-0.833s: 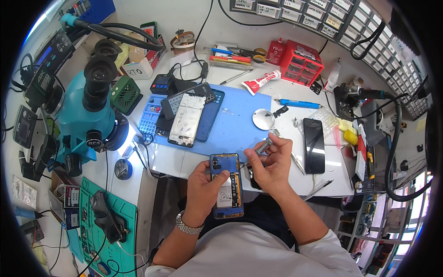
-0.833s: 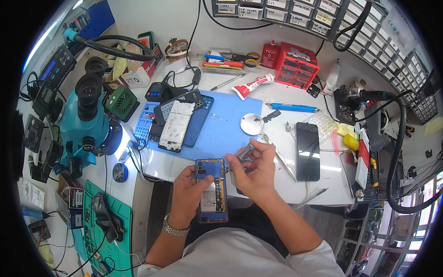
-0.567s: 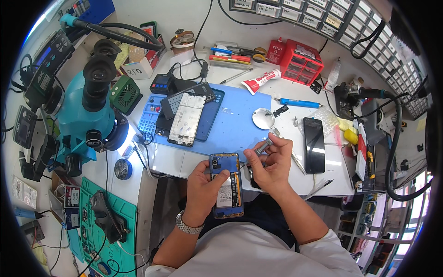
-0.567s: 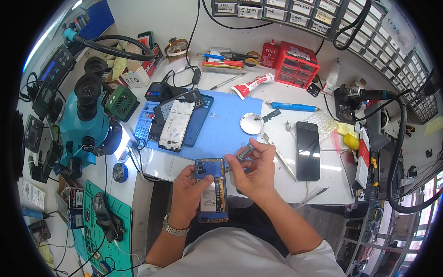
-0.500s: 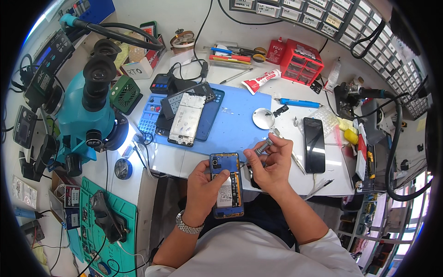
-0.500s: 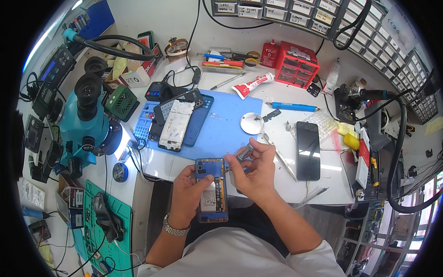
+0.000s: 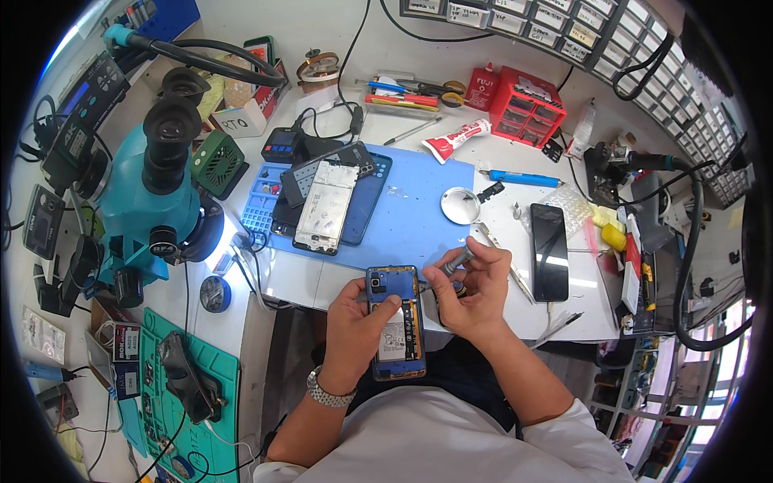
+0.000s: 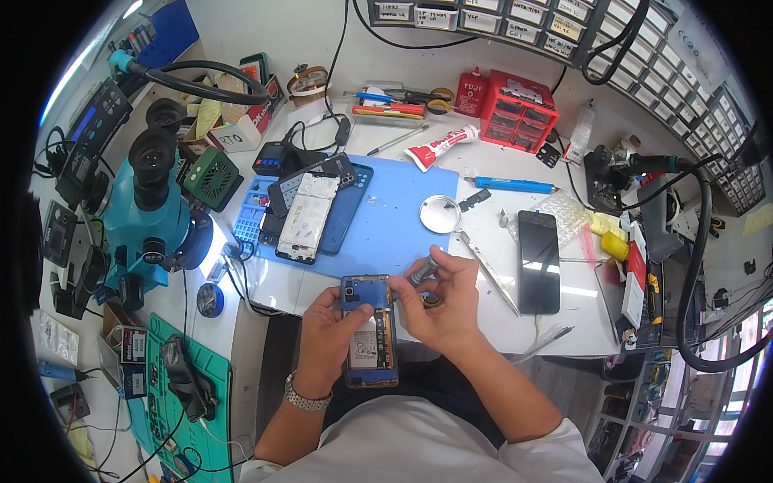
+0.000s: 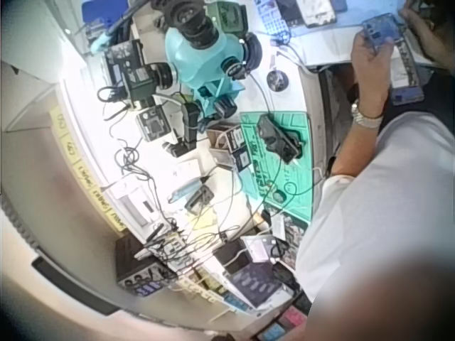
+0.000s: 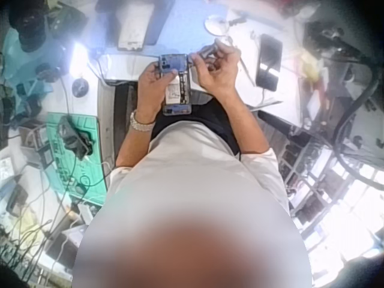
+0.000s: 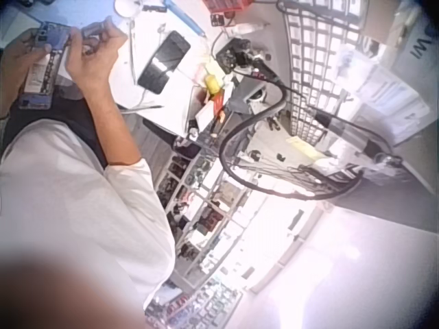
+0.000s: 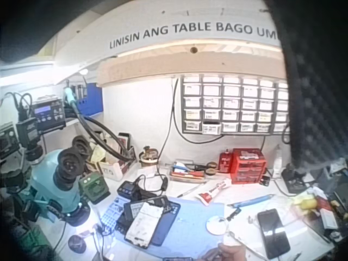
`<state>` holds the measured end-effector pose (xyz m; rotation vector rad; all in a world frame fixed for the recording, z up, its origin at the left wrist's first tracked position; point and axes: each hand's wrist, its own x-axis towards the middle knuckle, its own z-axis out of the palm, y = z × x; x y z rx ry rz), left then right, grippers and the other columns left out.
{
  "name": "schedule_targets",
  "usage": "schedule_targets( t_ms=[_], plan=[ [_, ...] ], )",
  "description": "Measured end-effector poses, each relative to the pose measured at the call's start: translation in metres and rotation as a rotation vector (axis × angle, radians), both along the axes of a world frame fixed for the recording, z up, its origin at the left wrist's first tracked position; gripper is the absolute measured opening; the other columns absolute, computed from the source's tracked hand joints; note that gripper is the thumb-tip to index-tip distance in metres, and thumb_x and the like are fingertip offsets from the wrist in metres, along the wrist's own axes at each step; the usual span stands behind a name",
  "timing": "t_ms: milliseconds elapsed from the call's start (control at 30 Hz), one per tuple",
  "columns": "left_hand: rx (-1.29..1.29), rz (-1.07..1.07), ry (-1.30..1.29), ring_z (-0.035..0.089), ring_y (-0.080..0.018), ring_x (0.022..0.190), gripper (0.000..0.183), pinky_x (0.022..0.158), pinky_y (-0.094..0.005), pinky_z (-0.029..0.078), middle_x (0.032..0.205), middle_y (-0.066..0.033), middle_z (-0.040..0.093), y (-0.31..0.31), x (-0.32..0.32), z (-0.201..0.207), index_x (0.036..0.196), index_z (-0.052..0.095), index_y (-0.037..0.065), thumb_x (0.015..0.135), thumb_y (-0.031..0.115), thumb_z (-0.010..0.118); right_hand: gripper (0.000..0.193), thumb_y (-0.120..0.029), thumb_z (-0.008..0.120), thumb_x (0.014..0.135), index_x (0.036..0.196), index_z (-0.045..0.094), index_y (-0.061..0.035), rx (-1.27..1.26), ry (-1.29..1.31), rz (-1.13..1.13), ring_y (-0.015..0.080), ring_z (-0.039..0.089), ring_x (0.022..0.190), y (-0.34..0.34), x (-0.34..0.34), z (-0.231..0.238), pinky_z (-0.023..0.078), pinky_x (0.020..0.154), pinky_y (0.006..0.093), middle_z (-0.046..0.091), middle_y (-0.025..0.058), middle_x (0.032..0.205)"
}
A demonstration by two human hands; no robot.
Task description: The person disassembles a smartphone, removes the battery and internal components, and uses a screwdriver to manipulate screws and connectors. They reassemble the phone and test the screen by powering it on.
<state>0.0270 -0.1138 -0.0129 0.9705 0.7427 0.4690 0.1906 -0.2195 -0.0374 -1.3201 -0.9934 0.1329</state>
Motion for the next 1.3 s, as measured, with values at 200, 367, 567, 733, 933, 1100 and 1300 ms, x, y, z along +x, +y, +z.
schedule_targets(
  t_ms=[200,367,567,733,933,1100,1300],
  plan=[
    [0.014,0.003,0.002,0.078,-0.0140,0.081,0.035,0.070,-0.0275,0.064,0.099,-0.0143,0.080,0.000,0.000,-0.001,0.129,0.059,-0.006,0.099,-0.001,0.075,0.062,0.009,0.083,0.090,0.144,0.054,-0.0044,0.056,-0.337,0.112,0.0238,0.076,0.093,-0.003,0.004,0.018,0.062,0.078,0.0325,0.073,0.0170,0.112],
    [0.011,0.001,-0.007,0.078,-0.0138,0.080,0.034,0.070,-0.0271,0.064,0.099,-0.0139,0.079,0.000,0.001,-0.001,0.128,0.059,-0.006,0.099,-0.001,0.075,0.042,0.010,0.083,0.089,0.127,0.071,-0.0035,-0.027,-0.297,0.176,0.0285,0.080,0.100,-0.014,0.000,0.043,0.064,0.086,0.0347,0.078,0.0192,0.112],
    [0.015,0.003,0.003,0.078,-0.0142,0.081,0.034,0.070,-0.0271,0.064,0.101,-0.0147,0.079,0.000,0.000,0.000,0.129,0.058,-0.006,0.099,-0.001,0.075,0.042,0.009,0.087,0.086,0.123,0.070,-0.0027,-0.081,-0.378,0.026,0.0274,0.080,0.094,-0.016,-0.004,0.051,0.064,0.080,0.0330,0.077,0.0165,0.106],
    [0.033,-0.007,0.007,0.078,-0.0145,0.082,0.034,0.070,-0.0273,0.064,0.101,-0.0150,0.079,0.000,0.001,0.000,0.129,0.058,-0.006,0.100,0.000,0.074,0.049,0.009,0.085,0.088,0.131,0.065,-0.0025,-0.029,-0.265,0.008,0.0271,0.080,0.098,-0.017,-0.007,0.036,0.063,0.083,0.0329,0.074,0.0144,0.102],
    [0.047,0.002,0.015,0.078,-0.0138,0.082,0.033,0.070,-0.0270,0.064,0.101,-0.0151,0.079,-0.001,0.001,-0.002,0.129,0.058,-0.006,0.100,0.000,0.074,0.039,0.012,0.079,0.091,0.126,0.066,-0.0003,-0.084,-0.214,0.022,0.0253,0.079,0.106,-0.011,-0.011,0.055,0.066,0.081,0.0337,0.073,0.0148,0.103],
    [0.058,0.001,0.020,0.078,-0.0136,0.080,0.033,0.069,-0.0264,0.064,0.100,-0.0142,0.080,-0.001,0.000,0.000,0.128,0.058,-0.006,0.100,0.000,0.075,0.030,0.010,0.079,0.092,0.118,0.066,0.0001,-0.211,-0.324,0.035,0.0253,0.079,0.103,-0.019,-0.007,0.063,0.065,0.077,0.0318,0.073,0.0148,0.102],
    [0.082,-0.008,0.037,0.078,-0.0138,0.077,0.033,0.067,-0.0268,0.064,0.098,-0.0134,0.080,-0.001,0.001,-0.003,0.128,0.059,-0.006,0.099,0.000,0.075,0.032,0.004,0.081,0.089,0.118,0.071,-0.0053,-0.159,-0.235,-0.006,0.0286,0.073,0.080,-0.015,-0.011,0.058,0.060,0.069,0.0378,0.074,0.0126,0.096]
  ],
)
